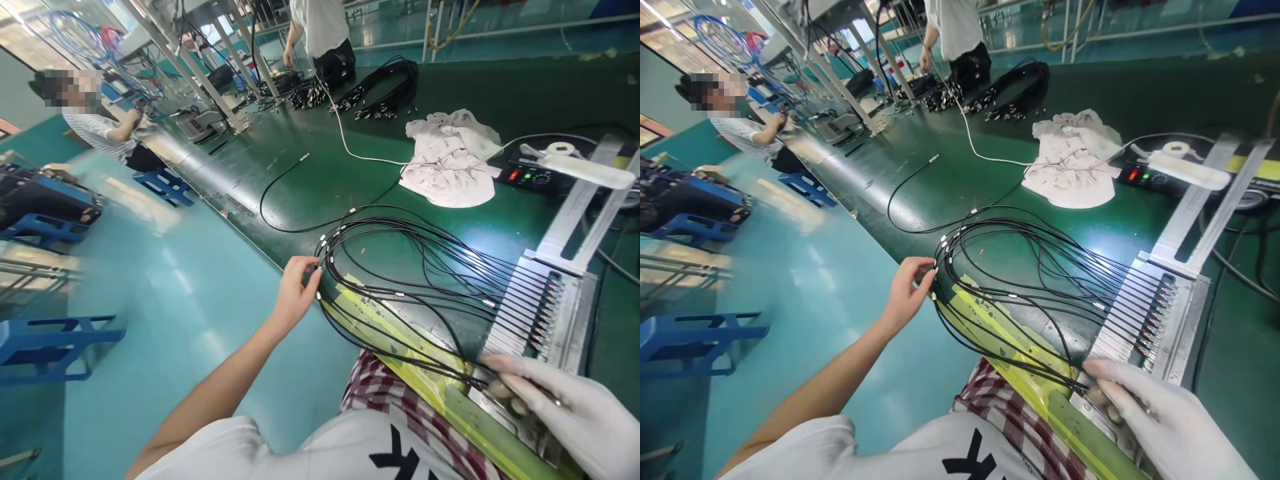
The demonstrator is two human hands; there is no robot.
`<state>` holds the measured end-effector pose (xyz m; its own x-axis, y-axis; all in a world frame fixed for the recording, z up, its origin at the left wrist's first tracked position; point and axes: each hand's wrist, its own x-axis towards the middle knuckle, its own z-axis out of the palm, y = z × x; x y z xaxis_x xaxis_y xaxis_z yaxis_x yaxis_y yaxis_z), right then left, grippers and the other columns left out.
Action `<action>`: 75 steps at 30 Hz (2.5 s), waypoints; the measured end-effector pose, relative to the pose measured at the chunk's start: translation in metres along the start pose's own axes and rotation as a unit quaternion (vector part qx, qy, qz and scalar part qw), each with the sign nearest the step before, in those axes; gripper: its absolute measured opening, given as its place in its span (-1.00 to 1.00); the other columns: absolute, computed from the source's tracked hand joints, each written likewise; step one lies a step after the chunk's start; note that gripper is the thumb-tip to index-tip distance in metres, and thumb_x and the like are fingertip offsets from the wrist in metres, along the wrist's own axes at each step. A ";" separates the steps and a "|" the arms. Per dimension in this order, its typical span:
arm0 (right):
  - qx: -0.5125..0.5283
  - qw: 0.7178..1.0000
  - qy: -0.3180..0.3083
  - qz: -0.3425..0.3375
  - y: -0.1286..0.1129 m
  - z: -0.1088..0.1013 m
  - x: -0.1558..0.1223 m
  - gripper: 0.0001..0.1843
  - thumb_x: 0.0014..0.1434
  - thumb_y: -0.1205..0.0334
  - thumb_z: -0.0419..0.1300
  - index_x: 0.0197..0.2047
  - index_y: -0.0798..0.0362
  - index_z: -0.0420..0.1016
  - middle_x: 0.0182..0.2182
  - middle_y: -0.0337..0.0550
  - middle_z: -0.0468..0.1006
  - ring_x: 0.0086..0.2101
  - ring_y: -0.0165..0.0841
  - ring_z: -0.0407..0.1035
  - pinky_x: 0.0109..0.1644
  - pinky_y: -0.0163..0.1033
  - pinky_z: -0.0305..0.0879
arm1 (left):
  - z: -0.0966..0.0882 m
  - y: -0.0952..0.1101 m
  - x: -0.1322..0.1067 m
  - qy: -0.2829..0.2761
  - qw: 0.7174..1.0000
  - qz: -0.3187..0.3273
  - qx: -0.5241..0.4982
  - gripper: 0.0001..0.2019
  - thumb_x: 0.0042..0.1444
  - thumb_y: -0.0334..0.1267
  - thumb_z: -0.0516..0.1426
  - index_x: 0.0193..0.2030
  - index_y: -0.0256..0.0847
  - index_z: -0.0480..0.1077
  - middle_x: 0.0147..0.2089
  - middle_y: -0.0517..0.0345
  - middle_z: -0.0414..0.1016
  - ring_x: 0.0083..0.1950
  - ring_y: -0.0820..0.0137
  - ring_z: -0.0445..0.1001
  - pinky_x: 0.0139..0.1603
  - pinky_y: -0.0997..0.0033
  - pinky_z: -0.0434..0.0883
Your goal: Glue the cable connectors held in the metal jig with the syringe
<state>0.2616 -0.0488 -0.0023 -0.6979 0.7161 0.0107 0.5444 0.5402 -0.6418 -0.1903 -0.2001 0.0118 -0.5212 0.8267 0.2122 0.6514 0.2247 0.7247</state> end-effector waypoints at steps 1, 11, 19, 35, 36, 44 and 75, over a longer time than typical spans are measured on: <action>0.027 0.999 -0.026 0.028 0.000 0.002 0.007 -0.70 0.30 -0.02 0.14 -0.02 -0.25 0.64 -0.08 -0.26 0.69 -0.14 -0.12 0.62 -0.12 -0.17 0.65 | -0.005 -0.009 0.002 0.018 0.999 -0.029 -0.010 -0.67 0.27 -0.13 0.16 0.13 -0.16 0.41 0.03 -0.03 0.42 0.01 0.25 0.38 0.07 0.25 0.37; 0.056 0.993 -0.100 0.041 -0.004 0.001 0.048 -0.60 0.36 -0.07 0.09 0.14 -0.16 0.53 0.07 -0.20 0.61 -0.01 -0.16 0.57 0.10 -0.07 0.57 | -0.002 -0.019 0.014 -0.006 0.948 -0.238 -0.213 -0.39 0.07 -0.02 0.30 0.18 -0.26 0.29 -0.20 0.09 0.48 -0.33 0.43 0.48 -0.31 0.42 0.43; -0.216 0.969 -0.073 -0.099 0.016 0.004 0.028 -0.61 0.33 -0.09 0.06 0.08 -0.25 0.59 -0.08 -0.25 0.68 -0.26 -0.12 0.64 -0.16 0.05 0.66 | -0.010 -0.010 0.032 -0.093 0.889 -0.330 -0.302 -0.62 -0.05 -0.14 0.35 -0.15 -0.36 0.52 -0.41 0.09 0.46 -0.46 0.47 0.39 -0.52 0.52 0.28; -0.076 0.997 -0.022 -0.017 -0.010 0.021 0.025 -0.63 0.40 -0.05 0.00 0.12 -0.21 0.50 0.05 -0.31 0.62 -0.03 -0.19 0.57 0.09 0.00 0.55 | -0.012 0.001 0.030 -0.053 0.851 -0.345 -0.392 -0.68 -0.01 -0.34 0.33 -0.08 -0.22 0.46 -0.12 0.07 0.57 -0.25 0.43 0.57 -0.18 0.36 0.56; -0.094 0.995 -0.013 -0.029 -0.012 0.021 0.026 -0.64 0.40 -0.03 0.01 0.12 -0.21 0.50 0.05 -0.30 0.62 -0.04 -0.19 0.58 0.08 0.00 0.54 | -0.011 -0.001 0.030 -0.052 0.849 -0.348 -0.395 -0.68 0.00 -0.36 0.33 -0.08 -0.23 0.44 -0.16 0.07 0.57 -0.29 0.44 0.57 -0.23 0.40 0.55; -0.135 0.983 0.062 -0.105 -0.032 0.020 0.044 -0.67 0.40 0.08 0.05 0.11 -0.10 0.52 -0.03 -0.24 0.66 -0.17 -0.22 0.61 -0.07 -0.08 0.54 | -0.007 -0.020 0.037 -0.034 0.842 -0.366 -0.395 -0.70 0.01 -0.51 0.31 -0.13 -0.32 0.37 -0.29 0.03 0.57 -0.45 0.53 0.50 -0.44 0.60 0.49; -0.032 0.994 -0.103 -0.030 -0.030 -0.007 0.016 -0.56 0.40 -0.10 -0.01 0.20 -0.21 0.48 0.07 -0.18 0.60 -0.01 -0.19 0.54 0.05 -0.06 0.53 | 0.004 -0.019 0.043 -0.106 0.876 -0.310 -0.353 -0.66 0.07 -0.13 0.38 -0.11 -0.27 0.47 -0.24 0.04 0.58 -0.28 0.41 0.59 -0.22 0.48 0.56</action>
<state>0.2372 -0.0503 0.0222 -0.8070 0.5795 -0.1137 0.5225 0.6111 -0.5946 -0.2229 -0.1666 0.0049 -0.4911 0.7527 -0.4384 -0.2629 0.3517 0.8984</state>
